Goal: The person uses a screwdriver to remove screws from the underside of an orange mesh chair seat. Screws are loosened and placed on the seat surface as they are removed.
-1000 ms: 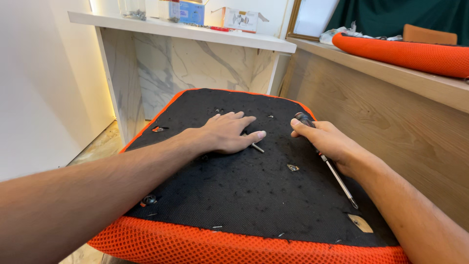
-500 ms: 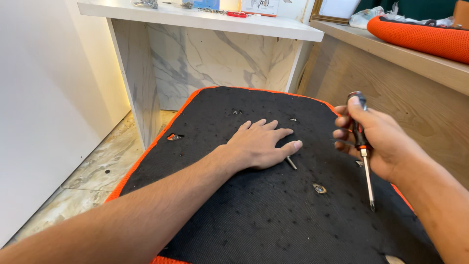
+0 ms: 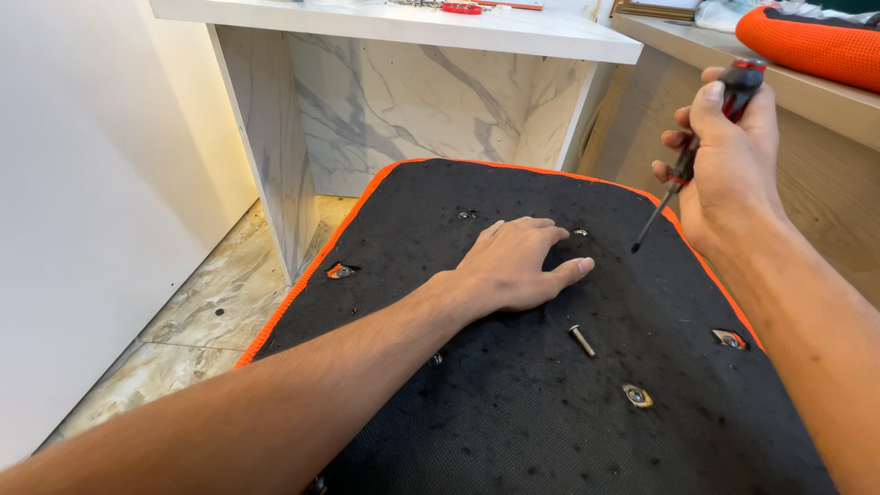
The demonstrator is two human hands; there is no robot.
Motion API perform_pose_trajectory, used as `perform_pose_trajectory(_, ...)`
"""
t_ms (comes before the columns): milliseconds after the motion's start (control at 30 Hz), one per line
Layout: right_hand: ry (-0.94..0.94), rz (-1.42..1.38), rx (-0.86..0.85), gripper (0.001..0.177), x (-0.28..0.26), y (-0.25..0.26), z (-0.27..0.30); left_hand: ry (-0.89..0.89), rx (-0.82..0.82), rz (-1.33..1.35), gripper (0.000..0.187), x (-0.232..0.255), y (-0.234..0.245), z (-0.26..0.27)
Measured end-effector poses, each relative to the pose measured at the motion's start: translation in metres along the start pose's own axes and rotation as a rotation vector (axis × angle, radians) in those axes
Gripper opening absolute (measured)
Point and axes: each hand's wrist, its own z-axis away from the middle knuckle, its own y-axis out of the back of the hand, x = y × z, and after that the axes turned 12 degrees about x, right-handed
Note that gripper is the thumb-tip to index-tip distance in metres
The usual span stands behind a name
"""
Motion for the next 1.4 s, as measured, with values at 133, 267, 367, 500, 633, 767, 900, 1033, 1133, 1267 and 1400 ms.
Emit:
perform_pose_trajectory(133,0.039,-0.077,-0.072,0.024,0.017,-0.023,-0.033,-0.017,-0.03,-0.026,0.066,-0.017,-0.016,-0.034)
perform_pose_trajectory(267,0.036,-0.145,-0.158,0.032,0.039,-0.038,-0.055,0.029,-0.124,-0.08,0.065,-0.023,-0.033,-0.055)
perform_pose_trajectory(367,0.046,-0.157,-0.203,0.036,0.054,-0.045,-0.062,0.041,-0.165,-0.14,0.063,-0.026,-0.042,-0.058)
perform_pose_trajectory(500,0.06,-0.105,-0.217,0.038,0.067,-0.053,-0.064,0.017,-0.155,-0.164,0.062,-0.03,-0.044,-0.057)
perform_pose_trajectory(633,0.057,-0.097,-0.226,0.041,0.071,-0.054,-0.061,0.019,-0.159,-0.174,0.062,-0.031,-0.045,-0.057)
perform_pose_trajectory(767,0.047,-0.123,-0.224,0.044,0.07,-0.053,-0.059,0.034,-0.179,-0.168,0.062,-0.031,-0.043,-0.058)
perform_pose_trajectory(900,0.027,-0.106,-0.212,0.049,0.071,-0.052,-0.06,0.044,-0.181,-0.171,0.062,-0.031,-0.042,-0.059)
perform_pose_trajectory(1033,0.011,-0.131,-0.235,0.056,0.072,-0.053,-0.058,0.048,-0.177,-0.176,0.062,-0.034,-0.04,-0.06)
perform_pose_trajectory(1133,-0.008,-0.156,-0.258,0.061,0.07,-0.057,-0.054,0.049,-0.176,-0.18,0.062,-0.037,-0.037,-0.059)
perform_pose_trajectory(1267,0.003,-0.103,-0.231,0.064,0.068,-0.068,-0.05,0.057,-0.176,-0.181,0.061,-0.041,-0.035,-0.059)
perform_pose_trajectory(1400,0.098,-0.076,-0.271,0.066,0.064,-0.08,-0.049,0.062,-0.165,-0.184,0.061,-0.045,-0.029,-0.055)
